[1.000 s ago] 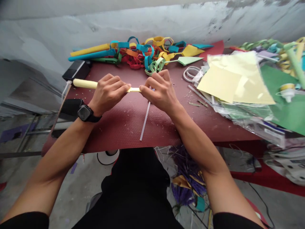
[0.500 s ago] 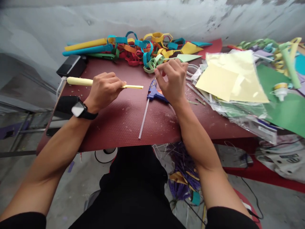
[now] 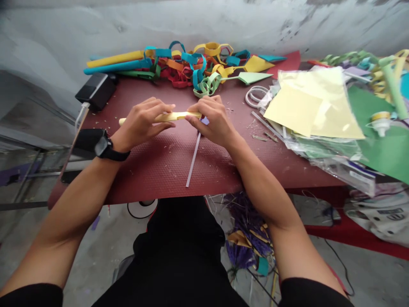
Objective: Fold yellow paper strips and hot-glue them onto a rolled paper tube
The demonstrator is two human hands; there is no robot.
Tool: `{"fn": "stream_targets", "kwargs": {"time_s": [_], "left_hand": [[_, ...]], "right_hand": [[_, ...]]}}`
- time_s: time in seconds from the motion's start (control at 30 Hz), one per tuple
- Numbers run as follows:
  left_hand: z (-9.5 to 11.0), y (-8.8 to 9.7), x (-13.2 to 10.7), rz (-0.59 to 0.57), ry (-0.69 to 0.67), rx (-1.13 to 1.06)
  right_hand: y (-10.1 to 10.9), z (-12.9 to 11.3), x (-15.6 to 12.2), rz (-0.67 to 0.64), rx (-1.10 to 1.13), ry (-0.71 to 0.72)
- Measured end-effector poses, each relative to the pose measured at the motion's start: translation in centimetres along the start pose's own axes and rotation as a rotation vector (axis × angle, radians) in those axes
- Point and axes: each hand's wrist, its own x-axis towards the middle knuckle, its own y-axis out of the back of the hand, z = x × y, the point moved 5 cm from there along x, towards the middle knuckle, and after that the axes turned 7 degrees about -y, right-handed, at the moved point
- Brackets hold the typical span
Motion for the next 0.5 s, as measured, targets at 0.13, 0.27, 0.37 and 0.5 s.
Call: {"fn": "stream_targets", "kwargs": {"time_s": [0.13,0.27,0.37,0.5], "left_hand": [[-0.4,0.3,-0.2,0.033,-0.001,-0.087],[-0.3,0.4,-0.2,0.067,-0.023,-0.123],[-0.2,0.3,-0.1,0.079,-0.019,-0.149],[-0.3,0.2,-0.1,0.09,0.017,-0.154]], "right_hand": [[0.4,0.4,0.0,0.0,0.015,-0.041],[0.6,0.5,-0.1,0.045,0.089,-0.098],[0.4,0.8,-0.1,0.077,0.188,-0.127],[-0.1,1.3,0.0,0.088,0.324,-0.211]]}}
